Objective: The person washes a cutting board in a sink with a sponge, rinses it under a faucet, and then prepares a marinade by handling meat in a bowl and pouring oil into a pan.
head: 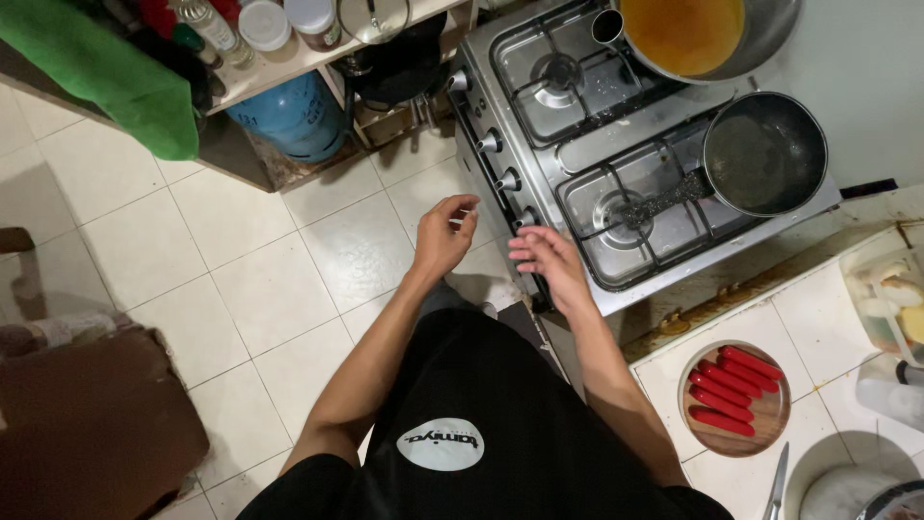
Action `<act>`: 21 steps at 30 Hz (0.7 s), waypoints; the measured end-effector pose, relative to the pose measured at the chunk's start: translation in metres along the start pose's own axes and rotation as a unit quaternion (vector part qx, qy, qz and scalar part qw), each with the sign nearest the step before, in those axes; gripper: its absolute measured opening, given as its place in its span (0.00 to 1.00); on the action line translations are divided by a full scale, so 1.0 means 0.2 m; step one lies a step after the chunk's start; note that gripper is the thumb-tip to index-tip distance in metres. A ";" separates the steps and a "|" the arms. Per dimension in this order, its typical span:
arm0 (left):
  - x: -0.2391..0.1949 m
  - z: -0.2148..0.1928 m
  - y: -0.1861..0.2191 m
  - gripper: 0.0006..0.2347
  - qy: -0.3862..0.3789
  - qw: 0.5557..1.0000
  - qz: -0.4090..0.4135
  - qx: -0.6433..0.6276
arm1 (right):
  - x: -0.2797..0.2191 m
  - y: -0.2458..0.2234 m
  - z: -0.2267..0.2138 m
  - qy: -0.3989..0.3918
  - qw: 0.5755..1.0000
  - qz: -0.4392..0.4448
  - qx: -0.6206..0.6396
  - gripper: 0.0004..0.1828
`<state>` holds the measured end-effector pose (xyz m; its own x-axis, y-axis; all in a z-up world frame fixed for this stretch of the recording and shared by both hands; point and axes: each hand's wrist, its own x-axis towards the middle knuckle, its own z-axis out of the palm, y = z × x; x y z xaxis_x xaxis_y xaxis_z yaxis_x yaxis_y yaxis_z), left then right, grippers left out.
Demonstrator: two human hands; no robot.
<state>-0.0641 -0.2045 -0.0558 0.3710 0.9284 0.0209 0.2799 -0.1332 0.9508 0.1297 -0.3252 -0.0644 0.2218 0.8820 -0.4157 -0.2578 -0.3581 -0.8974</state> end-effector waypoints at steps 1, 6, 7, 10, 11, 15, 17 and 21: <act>-0.01 0.01 0.01 0.09 -0.006 1.000 -0.005 -0.004 | -0.01 -0.02 -0.01 0.003 1.000 -0.002 0.005 0.16; -0.03 0.02 0.08 0.10 -0.037 0.999 -0.010 -0.008 | -0.05 -0.01 -0.04 0.018 1.000 0.009 0.022 0.15; -0.04 0.03 0.08 0.10 -0.042 0.999 -0.013 -0.009 | -0.06 0.00 -0.03 0.016 1.000 0.010 0.021 0.16; -0.04 0.03 0.10 0.10 -0.055 0.998 -0.010 -0.004 | -0.08 0.05 0.00 0.001 1.000 0.012 0.024 0.16; -0.04 0.03 0.10 0.09 -0.059 0.998 -0.004 0.001 | -0.08 0.06 0.01 -0.007 1.000 0.012 0.026 0.16; -0.04 0.04 0.09 0.10 -0.072 0.997 0.016 0.010 | -0.10 0.08 0.02 -0.003 0.999 0.019 0.031 0.15; -0.03 0.06 0.09 0.10 -0.079 0.997 0.019 -0.001 | -0.10 0.07 0.02 -0.003 0.999 0.013 0.033 0.15; -0.02 0.09 0.10 0.10 -0.082 0.996 0.040 0.004 | -0.12 0.06 -0.01 0.010 0.999 0.005 0.039 0.15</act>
<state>-0.0439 -0.2180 -0.0430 0.5320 0.8455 0.0457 0.2507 -0.2088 0.9453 0.1226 -0.3517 -0.0647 0.2380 0.8714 -0.4291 -0.3319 -0.3422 -0.8790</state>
